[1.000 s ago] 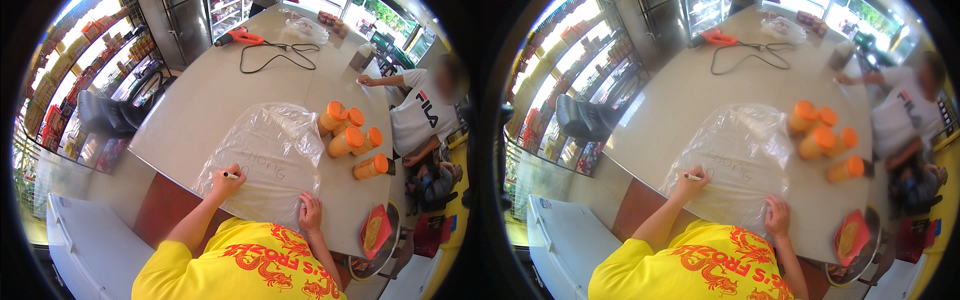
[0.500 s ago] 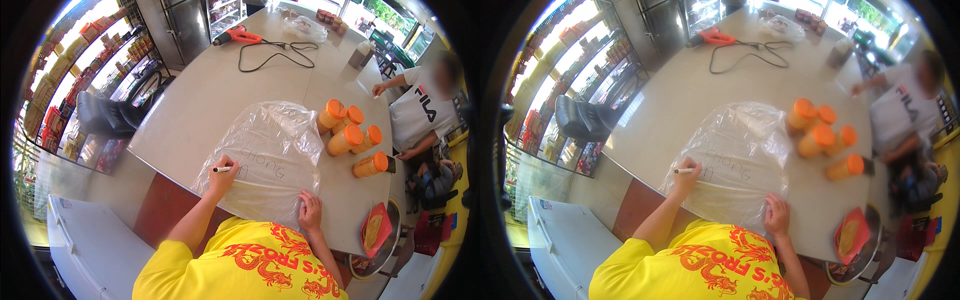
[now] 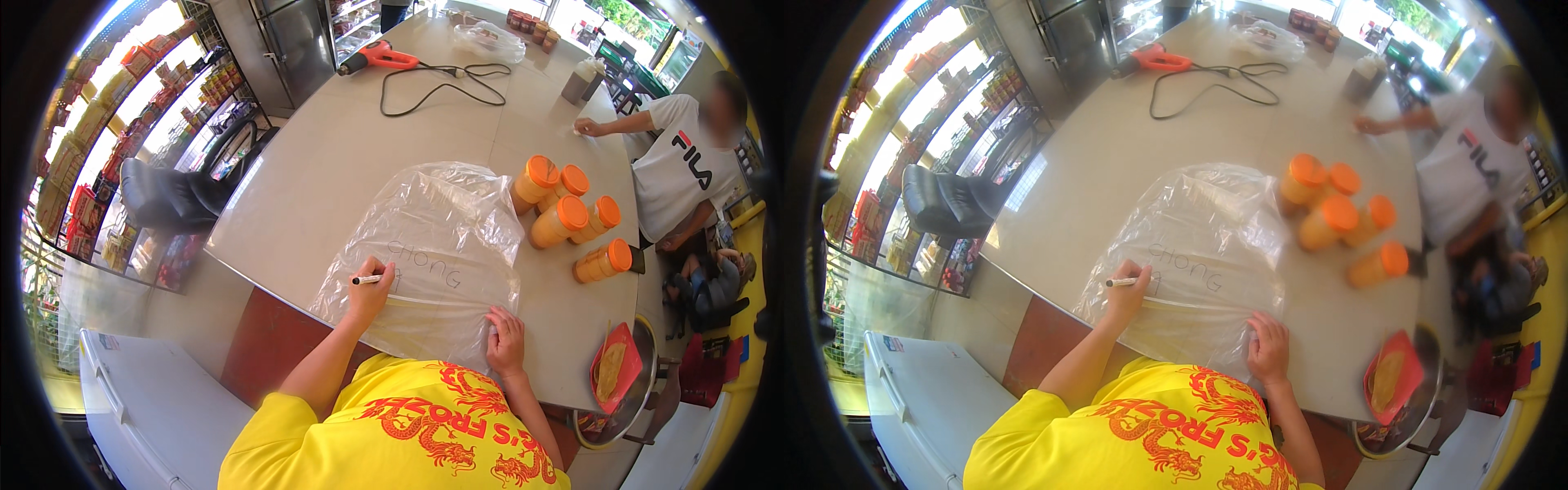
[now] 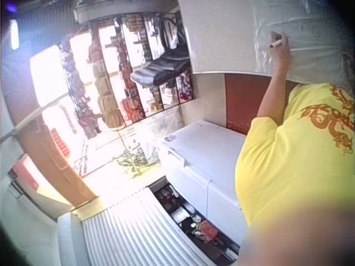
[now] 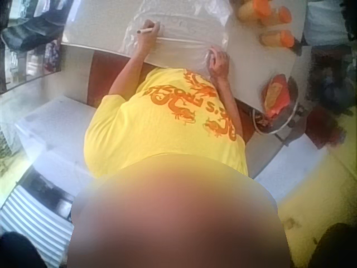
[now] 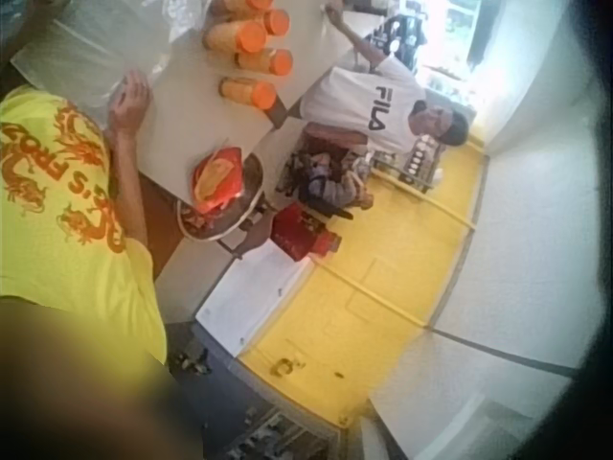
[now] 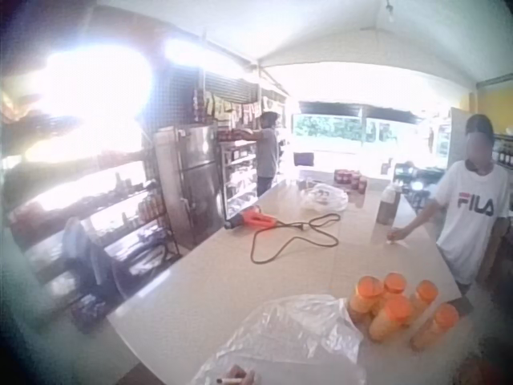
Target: The person writes on a clear plastic bag with a marker, then places several small packaged food items into the bag from a metal bowl. The person handles the items one at a time and arranges them inside the bag.
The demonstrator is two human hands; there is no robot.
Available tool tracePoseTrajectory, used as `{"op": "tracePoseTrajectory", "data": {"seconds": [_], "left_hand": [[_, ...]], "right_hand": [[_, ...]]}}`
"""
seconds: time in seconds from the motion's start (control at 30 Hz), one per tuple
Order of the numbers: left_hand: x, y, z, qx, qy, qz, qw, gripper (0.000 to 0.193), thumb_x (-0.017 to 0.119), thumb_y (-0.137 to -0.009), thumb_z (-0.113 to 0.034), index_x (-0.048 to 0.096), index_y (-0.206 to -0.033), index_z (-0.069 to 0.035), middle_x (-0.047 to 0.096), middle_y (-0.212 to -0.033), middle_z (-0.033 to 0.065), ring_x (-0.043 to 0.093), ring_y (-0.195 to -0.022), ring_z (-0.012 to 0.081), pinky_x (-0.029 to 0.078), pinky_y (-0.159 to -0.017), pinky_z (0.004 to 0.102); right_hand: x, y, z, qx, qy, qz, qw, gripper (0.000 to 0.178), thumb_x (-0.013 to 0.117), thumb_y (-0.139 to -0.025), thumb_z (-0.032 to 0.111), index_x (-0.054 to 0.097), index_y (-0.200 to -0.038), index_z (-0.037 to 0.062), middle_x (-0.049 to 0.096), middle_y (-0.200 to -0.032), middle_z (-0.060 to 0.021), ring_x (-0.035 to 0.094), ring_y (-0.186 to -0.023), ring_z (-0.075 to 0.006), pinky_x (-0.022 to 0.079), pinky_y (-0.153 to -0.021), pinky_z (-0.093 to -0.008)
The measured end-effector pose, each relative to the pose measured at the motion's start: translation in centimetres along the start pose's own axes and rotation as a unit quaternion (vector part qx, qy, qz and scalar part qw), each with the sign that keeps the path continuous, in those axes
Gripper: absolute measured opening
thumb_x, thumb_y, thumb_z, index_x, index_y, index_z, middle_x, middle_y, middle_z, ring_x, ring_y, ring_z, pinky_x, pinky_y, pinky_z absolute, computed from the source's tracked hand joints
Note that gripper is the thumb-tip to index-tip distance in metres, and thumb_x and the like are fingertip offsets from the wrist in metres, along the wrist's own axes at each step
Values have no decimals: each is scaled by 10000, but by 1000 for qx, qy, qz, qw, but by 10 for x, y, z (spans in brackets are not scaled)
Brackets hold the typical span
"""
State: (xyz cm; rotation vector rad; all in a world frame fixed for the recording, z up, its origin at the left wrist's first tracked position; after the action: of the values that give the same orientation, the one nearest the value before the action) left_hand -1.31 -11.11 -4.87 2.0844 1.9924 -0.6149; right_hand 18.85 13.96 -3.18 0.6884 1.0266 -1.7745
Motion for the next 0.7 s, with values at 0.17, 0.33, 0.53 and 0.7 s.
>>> {"op": "tracePoseTrajectory", "data": {"seconds": [0.17, 0.33, 0.53, 0.7], "left_hand": [[6, 2, -5, 25, 0, 13, 1000, 241, 699, -818, -220, 560, -742, -38, 626, -640, 119, 601, -550, 239, 465, -540, 344], [8, 7, -3, 9, -89, 51, 995, 226, 683, -821, -242, 573, -753, -56, 636, -653, 114, 616, -579, 276, 473, -556, 365], [4, 5, -5, -9, -78, 59, 995, 233, 681, -818, -264, 576, -756, -66, 637, -662, 115, 621, -601, 288, 473, -564, 376], [24, 3, -19, 26, -62, 66, 996, 236, 688, -811, -267, 573, -759, -67, 639, -676, 116, 622, -610, 289, 472, -562, 378]], "right_hand": [[0, 0, 0, -6, 1, -3, 1000, 353, 513, -739, -8, 606, -1069, 74, 612, -1188, -105, 538, -1159, -295, 382, -993, -423], [-1, 0, 1, -5, 0, -6, 1000, 355, 513, -738, -10, 606, -1070, 74, 612, -1187, -107, 541, -1156, -297, 383, -995, -425], [-2, 0, 1, -3, -1, -10, 1000, 354, 516, -737, -8, 608, -1069, 77, 614, -1184, -106, 545, -1152, -296, 386, -992, -423], [-3, 0, 1, -5, 1, -11, 1000, 351, 517, -736, -4, 606, -1065, 79, 614, -1180, -106, 547, -1151, -295, 389, -987, -424]]}}
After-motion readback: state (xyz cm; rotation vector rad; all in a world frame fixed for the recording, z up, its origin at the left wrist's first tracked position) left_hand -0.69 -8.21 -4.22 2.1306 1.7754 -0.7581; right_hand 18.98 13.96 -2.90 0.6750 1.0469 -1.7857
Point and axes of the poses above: each hand's wrist, its own y-axis away from the middle knuckle, its own x-axis out of the palm, z = x × y, the point moved 9 cm from there along -y, towards the middle knuckle
